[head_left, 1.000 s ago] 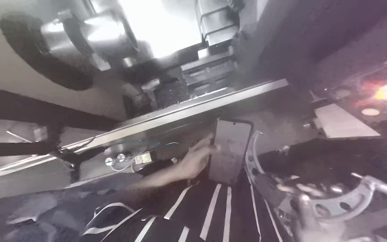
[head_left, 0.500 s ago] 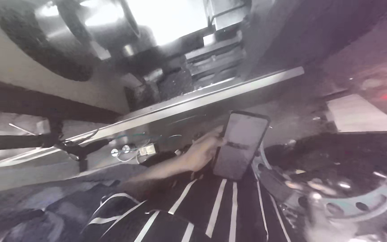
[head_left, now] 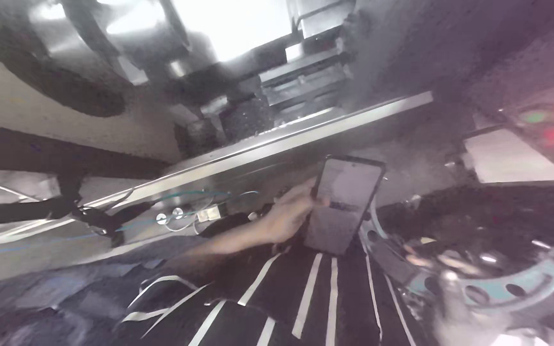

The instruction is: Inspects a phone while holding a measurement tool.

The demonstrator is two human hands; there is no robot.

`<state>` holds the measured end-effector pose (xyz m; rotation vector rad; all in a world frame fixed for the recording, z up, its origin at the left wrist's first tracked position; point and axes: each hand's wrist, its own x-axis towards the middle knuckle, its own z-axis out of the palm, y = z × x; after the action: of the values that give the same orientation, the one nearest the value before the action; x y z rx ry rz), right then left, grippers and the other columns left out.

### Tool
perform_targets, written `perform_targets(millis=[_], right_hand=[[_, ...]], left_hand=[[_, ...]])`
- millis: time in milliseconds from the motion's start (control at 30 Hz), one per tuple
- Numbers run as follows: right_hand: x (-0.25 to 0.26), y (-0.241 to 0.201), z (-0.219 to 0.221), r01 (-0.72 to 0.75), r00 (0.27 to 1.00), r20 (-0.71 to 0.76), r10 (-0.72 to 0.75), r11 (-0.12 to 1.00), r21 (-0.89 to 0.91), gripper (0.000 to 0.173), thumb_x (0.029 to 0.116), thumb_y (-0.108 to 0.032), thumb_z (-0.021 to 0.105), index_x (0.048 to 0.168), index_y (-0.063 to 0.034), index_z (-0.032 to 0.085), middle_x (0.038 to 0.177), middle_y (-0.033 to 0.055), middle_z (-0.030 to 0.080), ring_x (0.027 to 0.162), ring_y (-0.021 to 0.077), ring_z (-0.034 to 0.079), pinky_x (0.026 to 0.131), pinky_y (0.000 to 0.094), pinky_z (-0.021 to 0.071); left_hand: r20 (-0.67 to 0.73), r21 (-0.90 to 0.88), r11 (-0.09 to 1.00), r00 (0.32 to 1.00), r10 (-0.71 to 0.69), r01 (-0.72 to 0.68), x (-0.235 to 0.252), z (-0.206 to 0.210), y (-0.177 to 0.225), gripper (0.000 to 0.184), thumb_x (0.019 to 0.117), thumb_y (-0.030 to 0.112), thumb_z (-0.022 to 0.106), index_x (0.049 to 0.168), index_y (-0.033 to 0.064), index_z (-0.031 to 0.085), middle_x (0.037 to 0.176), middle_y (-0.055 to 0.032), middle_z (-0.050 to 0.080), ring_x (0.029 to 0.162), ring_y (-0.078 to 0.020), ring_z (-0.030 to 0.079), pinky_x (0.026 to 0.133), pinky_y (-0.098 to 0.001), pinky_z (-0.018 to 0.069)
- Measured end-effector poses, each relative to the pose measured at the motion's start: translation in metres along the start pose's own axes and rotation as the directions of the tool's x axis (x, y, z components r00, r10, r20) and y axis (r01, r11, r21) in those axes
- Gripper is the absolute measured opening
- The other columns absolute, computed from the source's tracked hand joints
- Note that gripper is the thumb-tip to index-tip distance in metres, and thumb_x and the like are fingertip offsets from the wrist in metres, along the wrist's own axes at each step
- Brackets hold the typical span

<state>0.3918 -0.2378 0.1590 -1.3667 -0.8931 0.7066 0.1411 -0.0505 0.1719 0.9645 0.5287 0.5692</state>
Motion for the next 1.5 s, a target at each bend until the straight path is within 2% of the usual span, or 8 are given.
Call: perform_targets(millis=[100, 533, 667, 900, 1033, 1200, 1367, 1500], right_hand=[[0.000, -0.005, -0.001, -0.008, 1.000, -0.006, 0.008, 0.999, -0.049, 0.022, 0.1005, -0.028, 0.065, 0.120, -0.0175, 0.065, 0.103, -0.0003, 0.078, 0.092, 0.0178, 0.077, 0.087, 0.0324, 0.0642], [-0.004, -0.010, -0.002, -0.018, 0.999, -0.051, 0.014, 0.997, -0.070, 0.023, 0.0999, -0.028, 0.066, 0.121, -0.0193, 0.065, 0.103, -0.0025, 0.079, 0.091, 0.0146, 0.076, 0.086, 0.0291, 0.0639], [-0.002, -0.004, 0.006, -0.020, 1.000, -0.012, 0.020, 0.999, -0.034, 0.021, 0.1009, -0.031, 0.064, 0.121, -0.0243, 0.066, 0.103, -0.0059, 0.078, 0.091, 0.0109, 0.076, 0.084, 0.0262, 0.0632], [-0.005, -0.004, -0.001, -0.029, 0.999, -0.020, 0.028, 0.999, -0.031, 0.019, 0.1018, -0.026, 0.063, 0.119, -0.0202, 0.066, 0.102, -0.0027, 0.079, 0.091, 0.0144, 0.077, 0.086, 0.0291, 0.0641], [-0.003, 0.001, -0.007, -0.048, 0.999, 0.003, 0.048, 0.998, -0.031, 0.018, 0.1028, -0.028, 0.062, 0.120, -0.0219, 0.065, 0.104, -0.0044, 0.078, 0.093, 0.0132, 0.076, 0.087, 0.0287, 0.0627], [0.002, 0.008, -0.014, -0.027, 0.999, 0.045, 0.026, 0.999, 0.027, 0.019, 0.1034, -0.028, 0.061, 0.120, -0.0228, 0.066, 0.104, -0.0023, 0.079, 0.094, 0.0149, 0.076, 0.088, 0.0309, 0.0630], [0.008, 0.006, -0.011, -0.003, 0.998, 0.067, 0.002, 1.000, 0.017, 0.019, 0.1028, -0.026, 0.062, 0.121, -0.0188, 0.066, 0.103, 0.0000, 0.079, 0.093, 0.0178, 0.077, 0.087, 0.0332, 0.0640], [0.006, 0.001, -0.007, 0.034, 0.996, 0.086, -0.031, 0.999, -0.030, 0.022, 0.1028, -0.024, 0.062, 0.123, -0.0161, 0.063, 0.104, 0.0002, 0.078, 0.092, 0.0180, 0.077, 0.087, 0.0325, 0.0644]], left_hand=[[-0.120, -0.035, 0.998, 0.992, 0.044, -0.048, 0.006, 0.006, -0.001, 0.022, 0.0994, 0.019, 0.055, 0.119, 0.0130, 0.064, 0.102, 0.0037, 0.072, 0.092, -0.0051, 0.068, 0.082, -0.0283, 0.0591], [-0.203, -0.087, 0.990, 0.975, 0.093, -0.113, 0.024, 0.023, -0.013, 0.049, 0.0832, 0.039, 0.084, 0.118, 0.0108, 0.065, 0.097, 0.0004, 0.074, 0.086, -0.0093, 0.071, 0.079, -0.0314, 0.0619], [-0.234, -0.050, 0.995, 0.969, 0.074, -0.088, 0.016, 0.017, -0.006, 0.039, 0.0894, 0.023, 0.078, 0.122, 0.0084, 0.061, 0.098, 0.0008, 0.074, 0.087, -0.0083, 0.071, 0.081, -0.0299, 0.0615], [-0.213, -0.104, 0.989, 0.974, 0.080, -0.104, 0.014, 0.016, -0.008, 0.047, 0.0957, 0.066, 0.055, 0.113, 0.0246, 0.069, 0.103, 0.0094, 0.073, 0.099, -0.0032, 0.068, 0.089, -0.0295, 0.0580], [-0.225, -0.152, 0.988, 0.974, -0.028, -0.006, 0.012, 0.007, -0.002, 0.067, 0.0916, 0.077, 0.048, 0.123, 0.0196, 0.061, 0.110, 0.0076, 0.070, 0.106, -0.0038, 0.066, 0.093, -0.0289, 0.0555], [-0.247, -0.214, 0.975, 0.962, -0.119, 0.065, 0.014, 0.003, 0.000, 0.061, 0.0965, 0.064, 0.053, 0.126, 0.0109, 0.058, 0.106, 0.0010, 0.071, 0.100, -0.0089, 0.068, 0.090, -0.0320, 0.0585], [-0.250, -0.048, 0.996, 0.965, -0.085, 0.075, 0.017, 0.010, 0.002, 0.021, 0.0971, 0.007, 0.065, 0.118, 0.0030, 0.062, 0.098, 0.0003, 0.073, 0.091, -0.0071, 0.070, 0.087, -0.0287, 0.0595], [-0.091, 0.006, 1.000, 0.995, -0.030, 0.031, 0.006, 0.002, -0.003, 0.030, 0.0984, 0.008, 0.055, 0.128, 0.0106, 0.055, 0.105, 0.0051, 0.070, 0.093, -0.0031, 0.068, 0.084, -0.0252, 0.0587]])
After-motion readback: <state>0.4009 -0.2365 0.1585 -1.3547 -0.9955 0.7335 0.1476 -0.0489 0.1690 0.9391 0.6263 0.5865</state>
